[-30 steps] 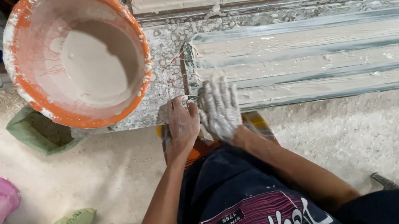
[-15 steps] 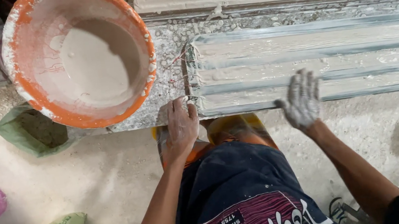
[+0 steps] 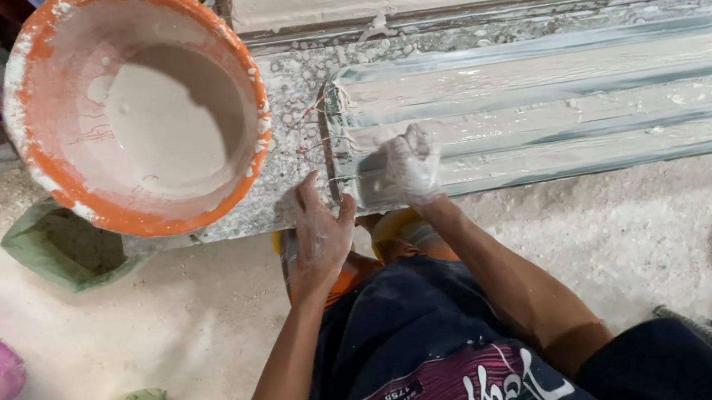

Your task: Applying and smoothing plaster material over a decorative architectural mold.

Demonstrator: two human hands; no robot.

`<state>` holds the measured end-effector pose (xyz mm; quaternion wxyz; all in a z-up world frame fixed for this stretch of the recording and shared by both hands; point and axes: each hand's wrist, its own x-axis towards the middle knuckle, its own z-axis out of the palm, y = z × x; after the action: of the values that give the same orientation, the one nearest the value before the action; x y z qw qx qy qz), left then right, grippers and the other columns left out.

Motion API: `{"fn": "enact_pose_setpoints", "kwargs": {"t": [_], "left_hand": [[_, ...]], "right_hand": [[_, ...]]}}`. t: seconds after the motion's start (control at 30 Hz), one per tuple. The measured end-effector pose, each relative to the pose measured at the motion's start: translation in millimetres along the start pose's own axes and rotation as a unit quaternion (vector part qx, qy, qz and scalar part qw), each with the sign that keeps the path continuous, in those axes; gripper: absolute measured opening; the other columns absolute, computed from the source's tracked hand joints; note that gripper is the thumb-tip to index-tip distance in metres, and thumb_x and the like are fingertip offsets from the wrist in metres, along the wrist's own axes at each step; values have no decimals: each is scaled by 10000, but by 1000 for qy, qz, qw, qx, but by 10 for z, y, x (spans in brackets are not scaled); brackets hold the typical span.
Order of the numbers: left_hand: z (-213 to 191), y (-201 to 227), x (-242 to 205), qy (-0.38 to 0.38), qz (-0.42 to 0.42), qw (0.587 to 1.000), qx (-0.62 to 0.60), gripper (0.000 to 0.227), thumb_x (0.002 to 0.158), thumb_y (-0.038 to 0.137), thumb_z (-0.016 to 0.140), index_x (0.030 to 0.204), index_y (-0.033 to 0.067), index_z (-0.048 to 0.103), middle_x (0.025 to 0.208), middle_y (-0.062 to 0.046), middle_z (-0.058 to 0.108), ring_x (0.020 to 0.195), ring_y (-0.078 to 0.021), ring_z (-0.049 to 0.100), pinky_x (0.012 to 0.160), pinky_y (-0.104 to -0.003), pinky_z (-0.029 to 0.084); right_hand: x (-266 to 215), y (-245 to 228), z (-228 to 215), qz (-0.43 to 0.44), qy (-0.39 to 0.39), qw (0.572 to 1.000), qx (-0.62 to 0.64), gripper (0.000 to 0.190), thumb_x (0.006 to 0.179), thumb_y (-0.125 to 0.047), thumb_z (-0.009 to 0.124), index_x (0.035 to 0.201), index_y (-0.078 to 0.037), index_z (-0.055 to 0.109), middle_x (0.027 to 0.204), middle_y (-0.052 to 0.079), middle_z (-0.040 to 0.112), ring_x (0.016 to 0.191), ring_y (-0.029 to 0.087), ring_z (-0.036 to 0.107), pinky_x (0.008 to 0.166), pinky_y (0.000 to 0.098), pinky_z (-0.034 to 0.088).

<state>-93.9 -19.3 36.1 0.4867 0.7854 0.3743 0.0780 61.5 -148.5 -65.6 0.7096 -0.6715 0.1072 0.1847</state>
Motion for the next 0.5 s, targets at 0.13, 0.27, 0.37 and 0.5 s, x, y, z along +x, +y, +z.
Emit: {"fn": "enact_pose_setpoints", "kwargs": {"t": [0.13, 0.27, 0.37, 0.5], "left_hand": [[-95, 120, -60, 33, -5, 999, 3, 627, 903, 286, 686, 1437, 68, 441, 1227, -257, 485, 1005, -492, 628, 682, -555, 602], [-269, 312, -122, 56, 31, 997, 47, 588, 934, 310, 649, 1416, 56, 430, 1264, -211, 456, 1087, -429, 613, 855, -540, 586], [-149, 101, -144, 82, 41, 991, 101, 651, 902, 368, 675, 1428, 57, 449, 1319, -202, 462, 1169, -431, 591, 925, -536, 556], [-170, 125, -128, 69, 46, 993, 85, 632, 914, 352, 661, 1437, 82, 432, 1365, -210, 437, 1200, -447, 561, 963, -608, 510]], "right_hand": [[-343, -758, -170, -204, -135, 957, -158, 332, 967, -115, 620, 682, -148, 454, 600, 6, 422, 554, 178, 425, 537, 288, 387], [-324, -814, -801, -488, -144, 721, -471, 179, 932, -318, 751, 832, -175, 710, 779, 45, 643, 739, 249, 684, 713, 368, 564], [-592, -1192, -1197, -562, -128, 637, -512, 215, 911, -224, 725, 1081, -97, 762, 1087, 105, 748, 1037, 298, 726, 940, 403, 578], [-696, -1083, -1612, -569, -118, 615, -533, 406, 916, -247, 673, 1279, -71, 717, 1347, 149, 692, 1278, 354, 633, 1072, 431, 499]]}}
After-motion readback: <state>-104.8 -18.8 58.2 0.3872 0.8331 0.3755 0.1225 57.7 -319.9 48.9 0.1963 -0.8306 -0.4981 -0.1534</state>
